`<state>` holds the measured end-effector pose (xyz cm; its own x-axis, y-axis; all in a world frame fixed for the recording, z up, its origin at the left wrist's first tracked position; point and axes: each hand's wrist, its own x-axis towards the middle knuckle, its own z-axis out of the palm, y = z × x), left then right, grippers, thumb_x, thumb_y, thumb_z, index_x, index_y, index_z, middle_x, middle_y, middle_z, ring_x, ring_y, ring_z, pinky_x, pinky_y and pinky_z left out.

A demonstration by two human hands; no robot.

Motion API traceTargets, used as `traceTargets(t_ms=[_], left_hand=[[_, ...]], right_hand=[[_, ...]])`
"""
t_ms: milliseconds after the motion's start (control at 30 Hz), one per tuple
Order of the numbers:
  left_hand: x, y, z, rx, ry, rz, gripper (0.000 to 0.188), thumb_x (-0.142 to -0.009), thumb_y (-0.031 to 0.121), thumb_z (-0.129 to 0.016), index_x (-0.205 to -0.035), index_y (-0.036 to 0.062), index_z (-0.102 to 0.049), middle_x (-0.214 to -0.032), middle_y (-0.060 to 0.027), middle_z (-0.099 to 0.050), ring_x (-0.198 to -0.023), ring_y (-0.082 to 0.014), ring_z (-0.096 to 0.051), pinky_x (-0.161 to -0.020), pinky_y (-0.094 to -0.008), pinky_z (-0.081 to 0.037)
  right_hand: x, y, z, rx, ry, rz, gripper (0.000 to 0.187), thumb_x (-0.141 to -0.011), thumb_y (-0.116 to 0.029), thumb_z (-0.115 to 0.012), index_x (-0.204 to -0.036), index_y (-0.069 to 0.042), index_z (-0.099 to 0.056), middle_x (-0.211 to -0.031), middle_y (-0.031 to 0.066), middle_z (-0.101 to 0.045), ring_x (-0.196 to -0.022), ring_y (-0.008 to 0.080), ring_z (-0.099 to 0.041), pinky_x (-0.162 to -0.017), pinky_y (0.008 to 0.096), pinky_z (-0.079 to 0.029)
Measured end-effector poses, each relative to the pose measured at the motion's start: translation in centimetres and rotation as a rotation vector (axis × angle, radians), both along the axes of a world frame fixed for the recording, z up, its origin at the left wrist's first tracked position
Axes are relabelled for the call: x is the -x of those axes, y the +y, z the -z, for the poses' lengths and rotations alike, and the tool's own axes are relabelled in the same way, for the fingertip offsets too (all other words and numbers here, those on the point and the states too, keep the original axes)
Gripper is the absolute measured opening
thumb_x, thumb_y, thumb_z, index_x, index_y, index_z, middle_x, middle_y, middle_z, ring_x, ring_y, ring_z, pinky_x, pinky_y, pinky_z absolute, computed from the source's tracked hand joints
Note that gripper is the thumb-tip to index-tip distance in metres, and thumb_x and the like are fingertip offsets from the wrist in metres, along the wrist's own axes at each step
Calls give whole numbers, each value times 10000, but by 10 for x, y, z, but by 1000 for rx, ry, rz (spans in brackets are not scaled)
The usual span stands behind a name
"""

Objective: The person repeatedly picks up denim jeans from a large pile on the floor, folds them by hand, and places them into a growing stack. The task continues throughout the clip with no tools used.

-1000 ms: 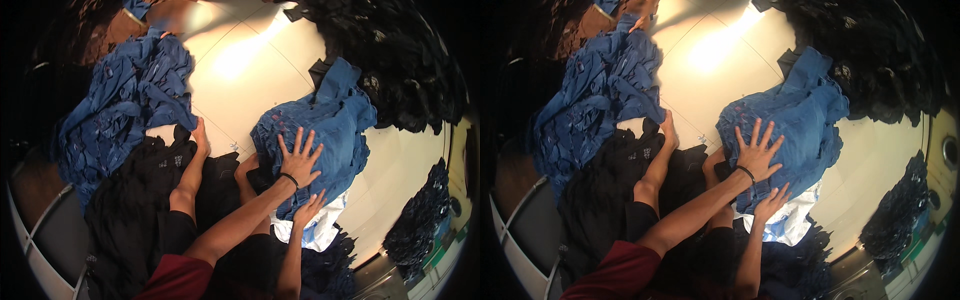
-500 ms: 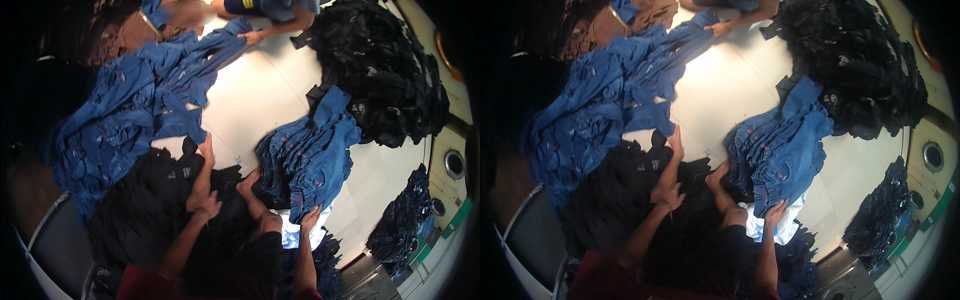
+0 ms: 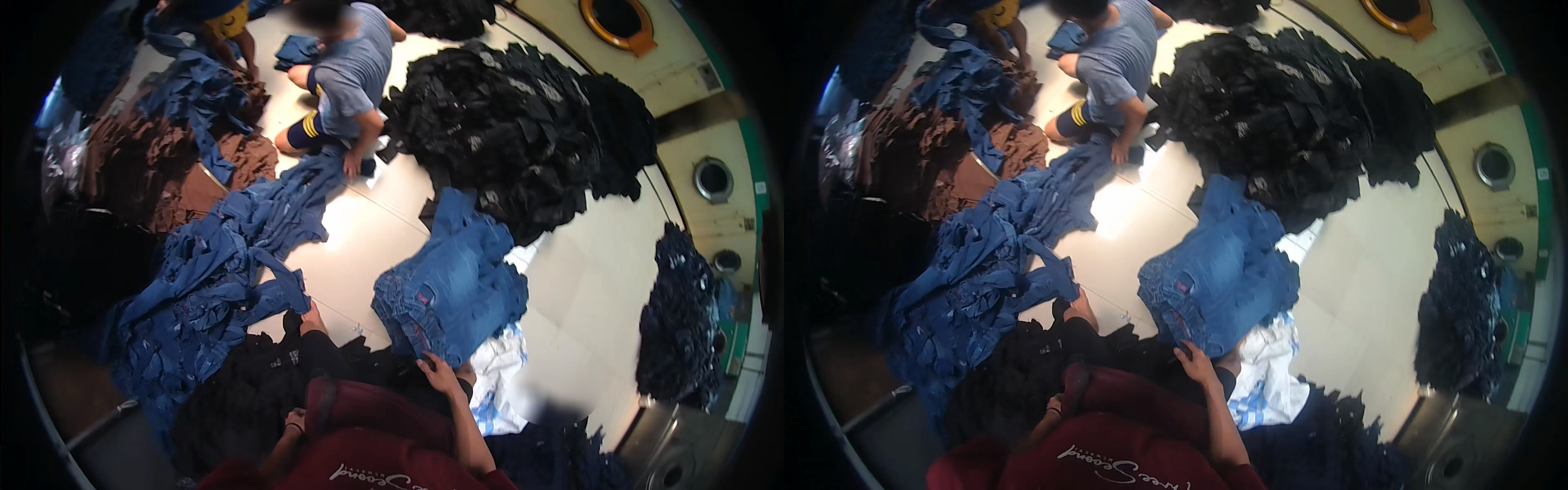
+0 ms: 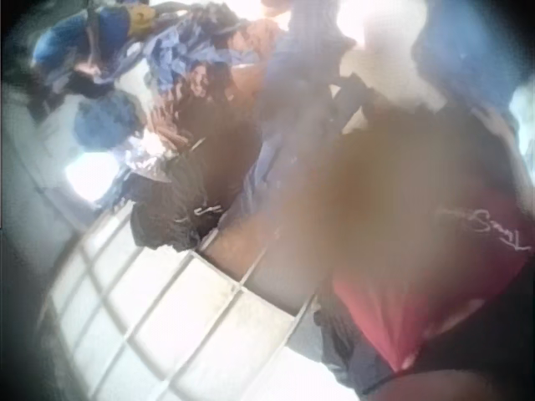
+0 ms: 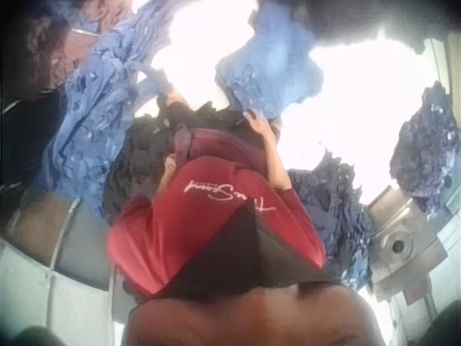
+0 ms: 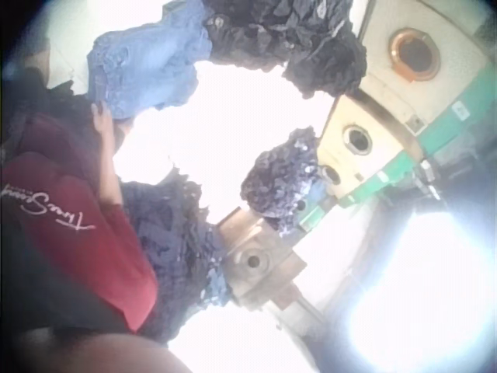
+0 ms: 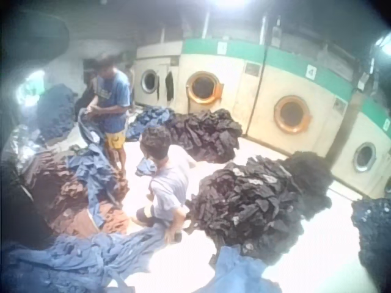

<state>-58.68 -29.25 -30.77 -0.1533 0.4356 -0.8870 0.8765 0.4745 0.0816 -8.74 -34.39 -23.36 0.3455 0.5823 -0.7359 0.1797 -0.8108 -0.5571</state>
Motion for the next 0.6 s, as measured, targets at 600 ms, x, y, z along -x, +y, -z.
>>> traceTargets(t_ms=[600], left_hand=[[-389,-398,-83,-120,-20,-718,331,-924,357,-645,-1130,121,-753,-1227,-156,-717,-1206,-355,-653,-1029,-430,-525]], right_hand=[[-402,-175,3,343,-233,-853,613,-907,-520,-707,-1294,-46,-689,-1214,219,-728,-1216,378,-661,-1070,425,-491]])
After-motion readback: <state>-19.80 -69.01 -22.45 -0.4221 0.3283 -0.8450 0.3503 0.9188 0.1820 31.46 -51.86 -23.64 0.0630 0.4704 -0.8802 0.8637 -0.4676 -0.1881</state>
